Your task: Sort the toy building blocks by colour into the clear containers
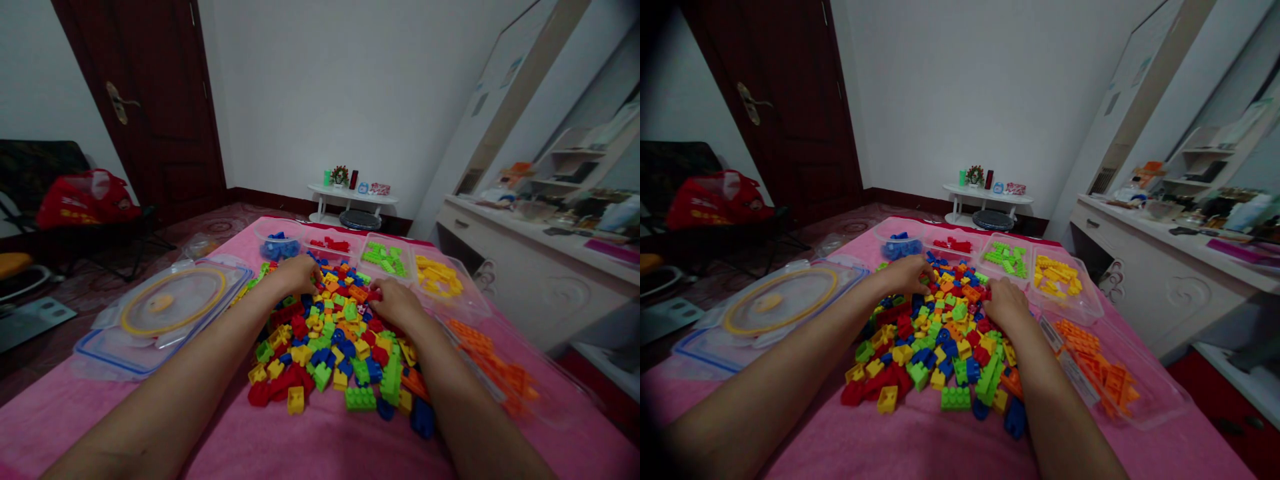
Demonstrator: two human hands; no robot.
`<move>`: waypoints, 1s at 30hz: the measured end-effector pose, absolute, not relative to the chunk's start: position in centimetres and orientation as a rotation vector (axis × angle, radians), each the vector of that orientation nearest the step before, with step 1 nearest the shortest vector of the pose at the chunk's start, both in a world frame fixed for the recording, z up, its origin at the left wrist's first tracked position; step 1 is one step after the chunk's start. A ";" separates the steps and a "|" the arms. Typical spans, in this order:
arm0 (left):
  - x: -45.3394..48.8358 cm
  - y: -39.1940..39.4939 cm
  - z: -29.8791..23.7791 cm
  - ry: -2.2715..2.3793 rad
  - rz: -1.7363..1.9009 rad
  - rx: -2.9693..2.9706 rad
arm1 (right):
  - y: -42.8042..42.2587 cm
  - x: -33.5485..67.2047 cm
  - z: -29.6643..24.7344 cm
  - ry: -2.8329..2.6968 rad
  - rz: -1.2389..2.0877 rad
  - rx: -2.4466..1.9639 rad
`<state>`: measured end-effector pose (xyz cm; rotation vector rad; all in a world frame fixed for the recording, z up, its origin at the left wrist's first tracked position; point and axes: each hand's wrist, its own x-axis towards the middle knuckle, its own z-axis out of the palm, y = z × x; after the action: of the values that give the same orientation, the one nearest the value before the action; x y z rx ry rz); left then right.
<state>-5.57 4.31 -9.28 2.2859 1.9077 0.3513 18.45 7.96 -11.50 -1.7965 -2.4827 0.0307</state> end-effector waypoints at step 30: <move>-4.3 3.9 -8.6 1.645 0.492 2.355 | 7.7 18.1 -10.8 -2.281 0.767 -1.240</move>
<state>-4.28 3.86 -8.63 2.3554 1.6452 0.4919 18.07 7.67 -10.76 -1.2404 -2.2809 0.7667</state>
